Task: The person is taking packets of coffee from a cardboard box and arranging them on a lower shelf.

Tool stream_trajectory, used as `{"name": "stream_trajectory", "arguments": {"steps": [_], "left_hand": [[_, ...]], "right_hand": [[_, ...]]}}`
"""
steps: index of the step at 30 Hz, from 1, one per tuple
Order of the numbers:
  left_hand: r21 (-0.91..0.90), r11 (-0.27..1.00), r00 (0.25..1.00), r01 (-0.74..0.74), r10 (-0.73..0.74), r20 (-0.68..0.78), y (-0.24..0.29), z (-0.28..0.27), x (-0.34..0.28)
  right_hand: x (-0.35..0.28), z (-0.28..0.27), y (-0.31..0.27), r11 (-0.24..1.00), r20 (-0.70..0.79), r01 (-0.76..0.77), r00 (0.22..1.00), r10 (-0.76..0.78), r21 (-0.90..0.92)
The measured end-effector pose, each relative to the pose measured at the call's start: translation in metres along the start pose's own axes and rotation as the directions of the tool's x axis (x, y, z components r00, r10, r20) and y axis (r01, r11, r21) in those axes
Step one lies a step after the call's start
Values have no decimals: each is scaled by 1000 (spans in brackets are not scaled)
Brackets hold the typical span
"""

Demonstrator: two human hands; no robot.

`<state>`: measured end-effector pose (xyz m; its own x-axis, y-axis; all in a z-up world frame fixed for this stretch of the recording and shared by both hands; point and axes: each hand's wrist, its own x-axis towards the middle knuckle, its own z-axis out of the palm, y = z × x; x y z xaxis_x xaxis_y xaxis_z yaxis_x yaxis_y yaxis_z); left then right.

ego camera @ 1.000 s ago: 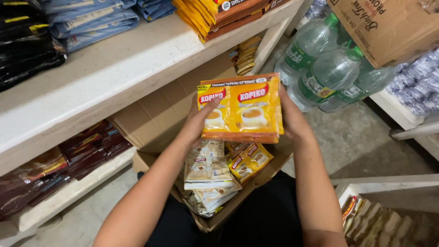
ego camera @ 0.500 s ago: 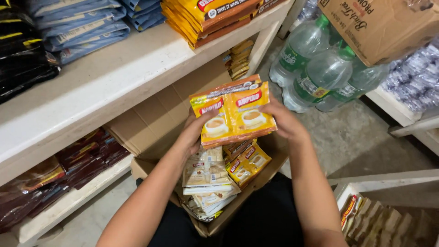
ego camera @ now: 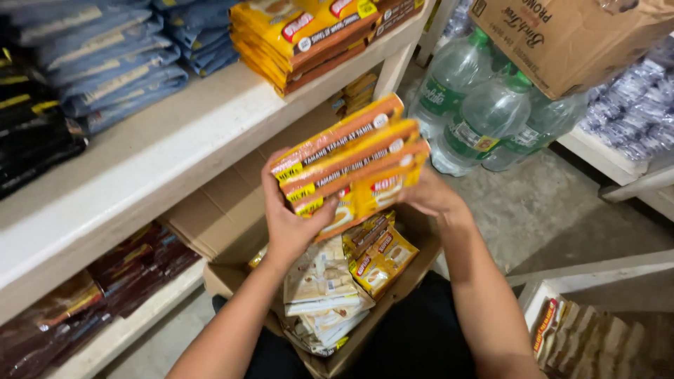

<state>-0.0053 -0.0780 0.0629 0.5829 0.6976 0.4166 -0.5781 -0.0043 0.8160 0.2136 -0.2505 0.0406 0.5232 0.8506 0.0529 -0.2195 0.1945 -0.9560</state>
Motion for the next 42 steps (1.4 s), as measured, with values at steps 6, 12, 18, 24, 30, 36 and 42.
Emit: {"name": "stream_trajectory", "arguments": {"steps": [6, 12, 18, 24, 30, 36, 42], "left_hand": [[-65, 996, 990, -59, 66, 122, -11, -21, 3], [-39, 931, 913, -363, 364, 183, 0, -20, 5], [-196, 963, 955, -186, 225, 196, 14, -8, 10], [-103, 933, 876, 344, -280, 393, 20, -30, 10], [-460, 578, 704, 674, -314, 637, 4, -40, 9], [-453, 175, 418, 874, -746, 519, -27, -36, 15], [-446, 193, 423, 874, -755, 501, -25, -44, 21]], "right_hand": [[-23, -34, -4, 846, 154, 180, 981, -118, -501], [-38, 7, -32, 825, 233, 370, 927, -295, -427], [-31, 8, -59, 850, 220, 422, 904, -367, -316], [-22, 16, -64, 751, 307, 567, 821, -481, -339], [-29, -5, -70, 762, 300, 549, 833, -465, -344], [-38, 20, -80, 650, 407, 534, 843, -353, -541], [-36, 22, -82, 634, 396, 504, 861, -319, -587]]}}
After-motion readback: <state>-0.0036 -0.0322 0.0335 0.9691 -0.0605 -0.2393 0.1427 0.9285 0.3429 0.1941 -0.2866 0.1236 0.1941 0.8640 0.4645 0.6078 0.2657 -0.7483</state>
